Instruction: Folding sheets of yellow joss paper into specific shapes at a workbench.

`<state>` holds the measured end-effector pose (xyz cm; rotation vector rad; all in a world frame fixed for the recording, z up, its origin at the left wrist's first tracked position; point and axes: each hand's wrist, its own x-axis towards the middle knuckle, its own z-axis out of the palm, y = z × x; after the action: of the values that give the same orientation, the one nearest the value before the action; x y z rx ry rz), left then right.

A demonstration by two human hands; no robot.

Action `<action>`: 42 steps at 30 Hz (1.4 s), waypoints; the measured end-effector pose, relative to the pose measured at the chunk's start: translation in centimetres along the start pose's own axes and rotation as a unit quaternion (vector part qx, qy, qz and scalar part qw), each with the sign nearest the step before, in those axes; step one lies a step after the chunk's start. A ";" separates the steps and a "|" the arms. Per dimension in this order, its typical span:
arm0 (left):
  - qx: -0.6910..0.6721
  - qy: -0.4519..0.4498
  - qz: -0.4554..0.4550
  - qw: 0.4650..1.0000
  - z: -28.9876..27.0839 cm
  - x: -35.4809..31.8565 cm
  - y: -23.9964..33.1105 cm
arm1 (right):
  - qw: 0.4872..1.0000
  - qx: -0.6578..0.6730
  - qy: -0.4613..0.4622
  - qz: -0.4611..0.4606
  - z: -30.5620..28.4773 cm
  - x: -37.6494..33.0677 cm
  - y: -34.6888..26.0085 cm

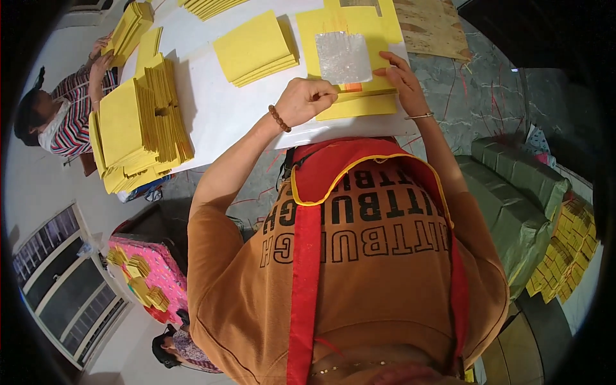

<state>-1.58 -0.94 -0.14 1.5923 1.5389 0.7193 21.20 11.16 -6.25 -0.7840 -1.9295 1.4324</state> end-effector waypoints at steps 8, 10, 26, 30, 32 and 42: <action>-0.090 -0.020 -0.062 0.994 -0.3 0.6 0.0 | 0.998 0.034 -0.024 -0.036 -0.7 0.0 1.2; -0.105 -0.025 -0.078 0.991 -0.4 0.7 0.0 | 0.998 0.030 -0.036 -0.029 -1.0 0.0 1.0; 0.280 0.075 0.163 0.943 -2.3 0.1 -2.5 | 0.997 -0.036 0.005 -0.074 -0.2 0.2 2.0; 0.267 0.110 0.188 0.939 -2.6 0.3 -3.0 | 0.994 -0.074 -0.013 -0.080 -1.0 1.0 0.2; 0.241 0.112 0.199 0.943 -2.8 -0.2 -2.4 | 0.977 -0.139 -0.006 -0.163 -1.4 1.0 -0.9; 0.032 0.186 0.040 0.981 0.8 -2.1 -1.7 | 0.994 -0.049 -0.045 0.082 -0.1 -0.5 -4.6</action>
<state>-2.01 -3.20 -1.75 1.6401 1.7837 1.0696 21.15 9.75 -1.85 -0.9576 -2.0578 1.5003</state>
